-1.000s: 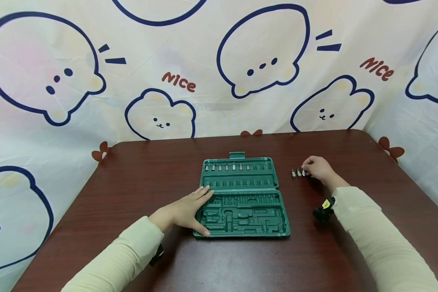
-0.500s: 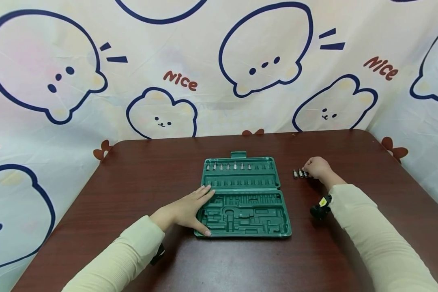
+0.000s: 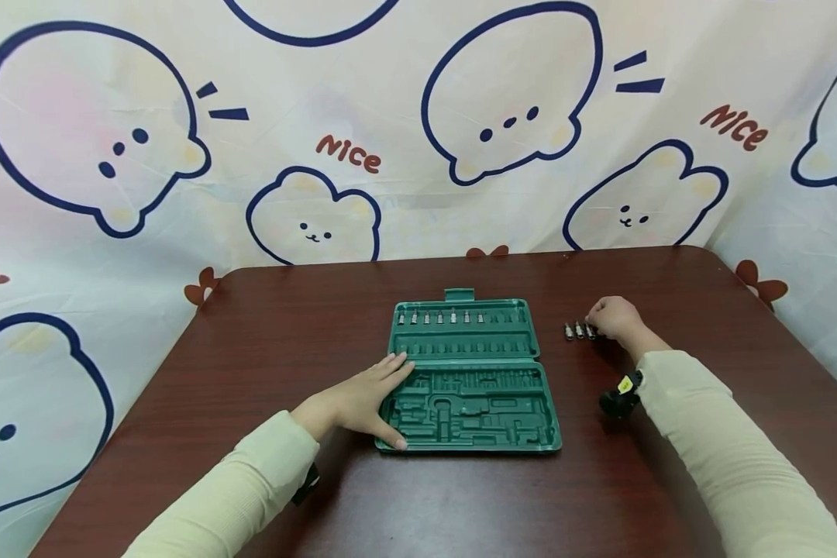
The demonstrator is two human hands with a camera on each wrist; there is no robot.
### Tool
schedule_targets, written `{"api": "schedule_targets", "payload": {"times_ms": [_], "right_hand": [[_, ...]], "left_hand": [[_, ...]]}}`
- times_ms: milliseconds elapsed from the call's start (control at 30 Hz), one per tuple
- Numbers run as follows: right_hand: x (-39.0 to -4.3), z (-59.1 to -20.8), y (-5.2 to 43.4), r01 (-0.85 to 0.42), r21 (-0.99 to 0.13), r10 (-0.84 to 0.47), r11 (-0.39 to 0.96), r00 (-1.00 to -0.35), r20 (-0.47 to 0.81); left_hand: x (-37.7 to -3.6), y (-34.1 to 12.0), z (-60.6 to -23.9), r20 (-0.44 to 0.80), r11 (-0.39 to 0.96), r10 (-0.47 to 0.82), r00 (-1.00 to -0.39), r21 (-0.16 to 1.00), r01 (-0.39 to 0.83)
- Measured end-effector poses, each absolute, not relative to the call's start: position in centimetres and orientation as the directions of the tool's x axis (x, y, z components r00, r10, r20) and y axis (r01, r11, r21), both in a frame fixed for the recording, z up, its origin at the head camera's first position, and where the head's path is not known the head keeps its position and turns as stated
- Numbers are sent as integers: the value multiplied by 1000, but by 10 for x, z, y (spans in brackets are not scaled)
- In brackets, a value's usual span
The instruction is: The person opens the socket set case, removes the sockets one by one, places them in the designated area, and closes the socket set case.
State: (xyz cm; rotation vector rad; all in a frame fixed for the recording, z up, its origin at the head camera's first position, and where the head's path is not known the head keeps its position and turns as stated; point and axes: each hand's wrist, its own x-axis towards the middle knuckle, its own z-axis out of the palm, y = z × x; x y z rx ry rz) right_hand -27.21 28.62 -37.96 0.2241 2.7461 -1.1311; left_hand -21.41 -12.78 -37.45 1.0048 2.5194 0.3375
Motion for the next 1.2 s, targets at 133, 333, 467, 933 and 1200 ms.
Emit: {"api": "schedule_targets", "payload": {"times_ms": [133, 333, 467, 933, 1200], "right_hand": [[-270, -377, 285, 199, -714, 87, 671, -978, -191], [-266, -366, 276, 190, -758, 66, 624, -979, -191], [-268, -364, 270, 186, -781, 39, 597, -978, -203], [-281, -360, 221, 194, -881, -80, 431, -965, -251], [-293, -366, 193, 189, -908, -126, 374, -960, -252]], "left_hand": [[-214, -128, -375, -286, 717, 694, -661, 358, 598], [-215, -127, -374, -283, 716, 695, -661, 355, 601], [-216, -127, -375, -288, 717, 694, -660, 355, 599], [-215, -127, -375, -283, 715, 695, -662, 370, 593], [-215, -127, -374, -286, 713, 697, -657, 375, 593]]}}
